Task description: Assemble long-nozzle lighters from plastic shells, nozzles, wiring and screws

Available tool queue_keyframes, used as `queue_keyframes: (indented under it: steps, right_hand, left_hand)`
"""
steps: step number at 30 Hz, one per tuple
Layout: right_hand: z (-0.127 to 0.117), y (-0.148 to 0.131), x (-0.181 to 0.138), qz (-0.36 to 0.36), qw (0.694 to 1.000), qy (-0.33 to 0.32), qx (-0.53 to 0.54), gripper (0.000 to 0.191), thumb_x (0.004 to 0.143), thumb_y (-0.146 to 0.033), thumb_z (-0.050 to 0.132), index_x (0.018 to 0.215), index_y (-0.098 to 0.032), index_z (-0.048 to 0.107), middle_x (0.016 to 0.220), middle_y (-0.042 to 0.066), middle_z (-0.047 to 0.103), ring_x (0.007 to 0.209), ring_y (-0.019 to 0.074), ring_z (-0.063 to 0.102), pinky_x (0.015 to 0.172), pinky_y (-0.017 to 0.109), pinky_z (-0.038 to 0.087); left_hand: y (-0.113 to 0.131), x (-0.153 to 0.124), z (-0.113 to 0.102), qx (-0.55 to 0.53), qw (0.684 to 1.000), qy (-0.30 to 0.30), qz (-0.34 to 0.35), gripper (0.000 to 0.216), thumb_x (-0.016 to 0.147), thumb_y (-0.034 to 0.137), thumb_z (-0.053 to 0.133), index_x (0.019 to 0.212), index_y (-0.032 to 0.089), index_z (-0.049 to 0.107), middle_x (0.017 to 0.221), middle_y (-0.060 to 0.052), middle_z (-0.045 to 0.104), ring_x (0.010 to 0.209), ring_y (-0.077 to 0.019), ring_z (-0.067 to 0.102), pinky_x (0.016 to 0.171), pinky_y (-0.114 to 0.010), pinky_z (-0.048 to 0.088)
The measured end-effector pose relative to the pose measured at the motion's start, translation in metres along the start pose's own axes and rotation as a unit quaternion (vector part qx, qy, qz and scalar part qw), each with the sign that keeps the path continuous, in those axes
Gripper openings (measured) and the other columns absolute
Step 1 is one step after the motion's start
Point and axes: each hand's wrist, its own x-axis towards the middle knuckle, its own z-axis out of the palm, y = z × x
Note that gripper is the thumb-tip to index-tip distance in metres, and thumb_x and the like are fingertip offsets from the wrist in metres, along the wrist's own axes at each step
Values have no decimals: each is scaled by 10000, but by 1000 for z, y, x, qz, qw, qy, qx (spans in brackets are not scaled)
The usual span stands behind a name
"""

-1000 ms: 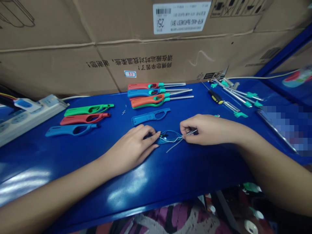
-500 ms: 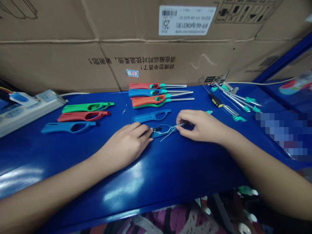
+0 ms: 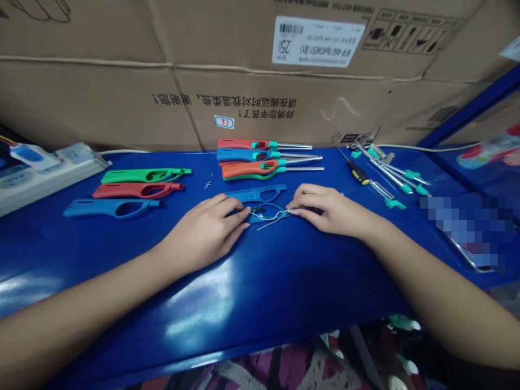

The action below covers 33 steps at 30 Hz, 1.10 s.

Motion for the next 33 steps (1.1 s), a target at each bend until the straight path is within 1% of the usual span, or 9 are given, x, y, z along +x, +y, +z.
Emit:
queue_keyframes:
  steps: [4, 11, 16, 19, 22, 24, 26, 29, 33]
  right_hand:
    - [-1, 0, 0, -6, 1000, 2, -10, 226, 997, -213, 515, 1060, -189, 730, 1018, 93, 655, 922, 188, 648, 840, 333, 522]
    - [0, -1, 0, 10, 1000, 4, 0, 208, 972, -228, 569, 1045, -205, 762, 999, 83, 678, 879, 183, 661, 799, 319, 527]
    - [0, 0, 0, -8, 1000, 16, -4, 211, 976, -224, 564, 1052, -209, 760, 984, 80, 677, 867, 178, 656, 781, 315, 528]
    - [-3, -3, -1, -19, 999, 26, -24, 224, 990, -226, 544, 1060, -204, 755, 992, 83, 673, 873, 177, 649, 783, 315, 523]
    - [-8, -10, -3, -24, 998, 27, -48, 252, 1006, -222, 511, 1090, -192, 748, 1017, 91, 668, 888, 176, 642, 782, 309, 515]
    - [-10, -15, -5, -26, 997, 23, -66, 268, 1014, -220, 494, 1108, -184, 742, 1031, 98, 666, 897, 180, 637, 781, 311, 511]
    - [-10, -20, -6, -28, 996, 17, -80, 279, 1020, -221, 479, 1124, -186, 735, 1041, 102, 665, 906, 186, 632, 782, 314, 510]
    - [-6, -26, -6, -34, 995, 9, -98, 295, 1025, -215, 458, 1143, -198, 727, 1058, 102, 665, 917, 189, 630, 782, 312, 509]
    - [-2, -34, -5, -52, 992, 2, -115, 303, 1014, -169, 455, 1168, -185, 716, 1072, 106, 668, 929, 193, 628, 780, 311, 505]
  left_hand:
    - [-1, -1, 1, -3, 1000, 3, -3, 346, 1009, 294, 497, 1185, 97, 721, 1014, -131, 694, 889, -260, 617, 775, -411, 572]
    - [-3, -1, 2, -18, 1000, -2, -10, 334, 1008, 298, 496, 1189, 130, 720, 1025, -128, 694, 902, -248, 627, 793, -404, 570]
    - [-3, 0, -1, -19, 1000, 0, -22, 336, 1000, 313, 495, 1179, 148, 726, 1047, -123, 706, 924, -247, 646, 810, -400, 573]
    - [-1, 1, -4, -41, 998, 6, -40, 344, 967, 348, 534, 1141, 131, 736, 1040, -121, 711, 925, -256, 658, 816, -411, 578]
    - [4, 4, -7, -61, 996, 38, -60, 395, 933, 374, 587, 1188, 98, 708, 1089, -138, 705, 962, -276, 654, 847, -430, 571]
    - [10, 5, -7, -80, 993, 71, -58, 390, 931, 339, 605, 1225, 94, 686, 1133, -142, 700, 1002, -274, 640, 890, -428, 552]
    - [15, 6, -5, -102, 990, 84, -43, 333, 941, 290, 607, 1216, 120, 688, 1140, -125, 705, 1011, -256, 627, 906, -415, 531]
    - [20, 8, -2, -131, 988, 68, -35, 280, 964, 267, 595, 1210, 169, 685, 1136, -91, 713, 1005, -234, 611, 887, -398, 501]
    - [24, 10, 1, -165, 983, 45, -66, 231, 989, 304, 584, 1172, 213, 691, 1131, -53, 712, 1032, -221, 579, 894, -394, 439]
